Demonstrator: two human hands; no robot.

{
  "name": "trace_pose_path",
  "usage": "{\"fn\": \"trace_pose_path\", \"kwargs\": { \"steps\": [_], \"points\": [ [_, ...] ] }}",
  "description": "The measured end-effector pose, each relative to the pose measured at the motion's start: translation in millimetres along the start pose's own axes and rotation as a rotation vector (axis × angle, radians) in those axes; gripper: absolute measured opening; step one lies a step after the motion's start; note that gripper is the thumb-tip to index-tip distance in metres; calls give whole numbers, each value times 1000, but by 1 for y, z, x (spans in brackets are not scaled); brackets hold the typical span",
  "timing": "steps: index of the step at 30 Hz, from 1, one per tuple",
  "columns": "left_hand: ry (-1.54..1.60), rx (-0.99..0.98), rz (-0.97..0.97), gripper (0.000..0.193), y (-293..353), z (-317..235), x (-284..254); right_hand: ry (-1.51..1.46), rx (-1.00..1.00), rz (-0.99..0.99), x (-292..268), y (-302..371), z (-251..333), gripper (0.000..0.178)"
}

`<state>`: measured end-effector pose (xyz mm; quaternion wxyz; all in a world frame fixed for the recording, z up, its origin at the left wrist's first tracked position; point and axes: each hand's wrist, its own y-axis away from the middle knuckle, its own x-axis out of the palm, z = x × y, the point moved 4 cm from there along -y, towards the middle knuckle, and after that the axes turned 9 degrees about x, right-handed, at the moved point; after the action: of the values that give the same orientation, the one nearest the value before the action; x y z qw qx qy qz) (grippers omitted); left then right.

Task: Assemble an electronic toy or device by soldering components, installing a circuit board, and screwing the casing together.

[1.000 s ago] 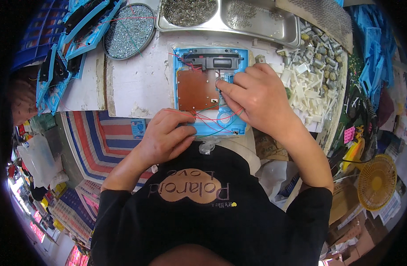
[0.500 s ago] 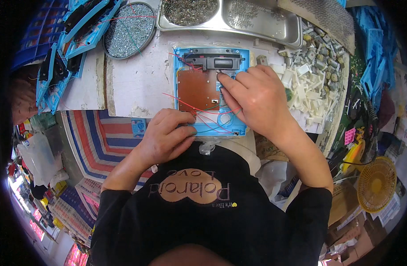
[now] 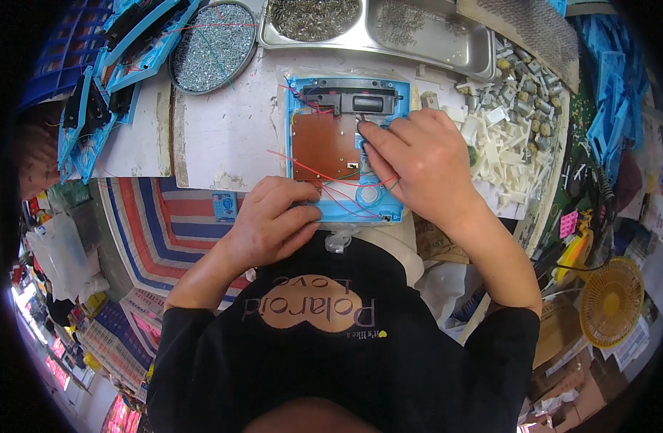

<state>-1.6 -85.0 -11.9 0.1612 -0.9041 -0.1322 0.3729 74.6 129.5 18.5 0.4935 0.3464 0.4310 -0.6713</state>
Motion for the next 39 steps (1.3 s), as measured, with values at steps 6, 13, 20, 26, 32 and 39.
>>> {"fn": "trace_pose_path", "kwargs": {
  "steps": [6, 13, 20, 26, 32, 39],
  "points": [
    [2, 1, -10, 27, 0, 1, 0, 5, -27, -7, 1, 3, -2, 26],
    [2, 0, -1, 27, 1, 1, 0, 34, -13, 11, 1, 1, 2, 27],
    [4, 1, 0, 27, 2, 1, 1, 52, -20, 36, 1, 3, 1, 29],
    [-1, 3, -47, 33, -5, -9, -10, -173, 118, -23, -25, 8, -6, 25],
    [67, -11, -5, 39, -42, -23, 4, -359, -83, 201, -32, 44, 67, 20],
    [-61, 300, 125, 30, -27, -33, 9, -513, -57, 226, -31, 38, 37, 60]
  ]
}}
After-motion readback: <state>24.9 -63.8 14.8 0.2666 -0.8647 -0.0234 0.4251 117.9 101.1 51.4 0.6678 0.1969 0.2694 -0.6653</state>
